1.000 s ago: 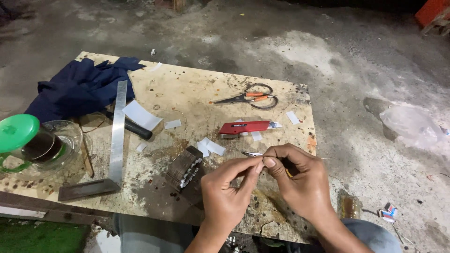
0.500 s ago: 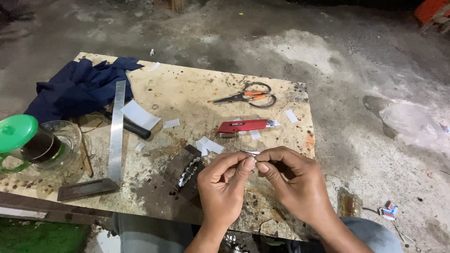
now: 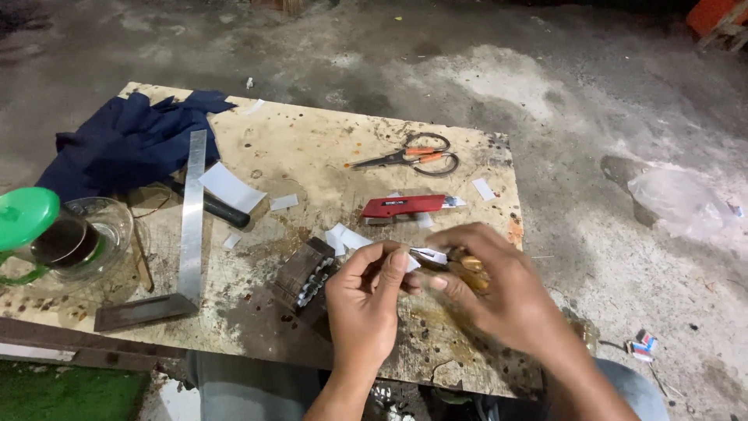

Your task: The person is manually inserting thin insulation strips into the slots of a motor stator as part of a repair or assembly process.

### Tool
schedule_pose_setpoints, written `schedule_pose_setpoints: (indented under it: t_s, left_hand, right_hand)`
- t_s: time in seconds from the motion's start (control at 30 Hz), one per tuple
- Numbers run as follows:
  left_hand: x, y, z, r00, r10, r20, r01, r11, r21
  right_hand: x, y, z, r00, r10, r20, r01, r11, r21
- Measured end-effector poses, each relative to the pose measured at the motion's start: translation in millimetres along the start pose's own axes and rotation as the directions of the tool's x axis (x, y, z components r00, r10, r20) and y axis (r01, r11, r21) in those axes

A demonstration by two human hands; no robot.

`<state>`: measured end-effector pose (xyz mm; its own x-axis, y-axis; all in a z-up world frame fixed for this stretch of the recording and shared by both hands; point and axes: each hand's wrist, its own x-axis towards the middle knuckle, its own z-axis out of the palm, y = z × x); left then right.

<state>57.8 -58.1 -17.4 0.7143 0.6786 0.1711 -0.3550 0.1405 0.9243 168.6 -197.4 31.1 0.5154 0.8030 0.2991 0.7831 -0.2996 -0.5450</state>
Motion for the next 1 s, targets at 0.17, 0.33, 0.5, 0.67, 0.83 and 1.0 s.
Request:
schedule_pose_setpoints:
  t_s: [0.17, 0.33, 0.5, 0.67, 0.83, 1.0]
  left_hand:
    - [5, 8, -5, 0.996, -0.094, -0.005, 0.093, 0.991, -0.099]
    - [4, 13, -8, 0.993, -0.111, 0.047, 0.116, 0.986, -0.117]
    - [4, 17, -12, 0.992, -0.085, 0.095, 0.094, 0.991, -0.092]
    - [4, 21, -15, 0.993, -0.086, 0.085, 0.084, 0.996, 0.024]
    - [3, 22, -16, 0.99, -0.122, 0.073, 0.118, 0.991, 0.057]
    - [3, 25, -16, 0.997, -0.068, 0.035, 0.064, 0.992, 0.11]
  right_hand:
    - [-4, 45, 17, 0.952, 0.221, 0.214, -0.137, 0.928, -0.347]
    - [-1, 39, 19, 0.943, 0.218, 0.253, -0.095, 0.902, -0.422]
    - [-12, 27, 6, 0.965, 0.255, 0.059, -0.261, 0.955, 0.14]
    - [-11, -2, -4, 0.941, 0.197, 0.276, -0.273, 0.923, 0.272]
    - [-9, -8, 0, 0.888, 0.253, 0.384, -0.366, 0.895, 0.256]
    - [-13, -3, 8, 0.932, 0.19, 0.307, -0.279, 0.92, 0.276]
